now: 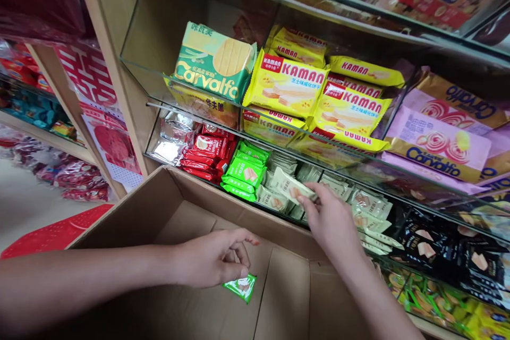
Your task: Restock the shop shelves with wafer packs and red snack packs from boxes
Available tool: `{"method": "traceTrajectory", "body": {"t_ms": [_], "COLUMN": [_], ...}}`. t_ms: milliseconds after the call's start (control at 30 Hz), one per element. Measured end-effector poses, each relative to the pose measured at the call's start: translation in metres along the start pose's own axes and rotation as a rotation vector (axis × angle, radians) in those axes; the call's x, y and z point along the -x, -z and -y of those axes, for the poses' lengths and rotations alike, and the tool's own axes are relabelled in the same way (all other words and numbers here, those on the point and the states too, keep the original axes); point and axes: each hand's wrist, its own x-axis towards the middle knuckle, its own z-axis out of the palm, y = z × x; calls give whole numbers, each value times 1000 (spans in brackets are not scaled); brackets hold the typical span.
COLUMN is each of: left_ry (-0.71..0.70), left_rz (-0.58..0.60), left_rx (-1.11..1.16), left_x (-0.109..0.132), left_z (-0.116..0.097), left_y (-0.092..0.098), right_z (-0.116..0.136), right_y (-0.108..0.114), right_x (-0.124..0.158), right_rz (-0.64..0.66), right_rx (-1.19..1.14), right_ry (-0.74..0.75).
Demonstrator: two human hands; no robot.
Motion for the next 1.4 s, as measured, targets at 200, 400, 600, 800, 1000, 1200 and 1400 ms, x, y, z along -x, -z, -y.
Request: {"method": "traceTrajectory", "body": {"t_ms": [200,400,600,800,1000,1200,1400], "left_ry": [-46,-60,-52,-105,-257,-273,-430], "left_rz": [70,127,185,164,38,-49,-220], "left_rx": [-291,-521,-618,-677,-758,-854,-1047], "left_x": [6,13,15,13,7,5,8], "left_z": [-1,-13,-15,-17,-17,-19,-26], "left_y": [1,4,4,7,16,24,29], "right_z": [6,-6,-4,6,20,46,50], "right_y": [-36,-60,-62,-52,-43,-46,-58], "right_x": [-43,-44,-41,-32,-20,-4,-9], "right_rz": [68,110,138,58,-52,123,45], "right_rx": [295,374,409,444,72,-71,-82], "right_ry": [136,249,312,332,477,552,513]}}
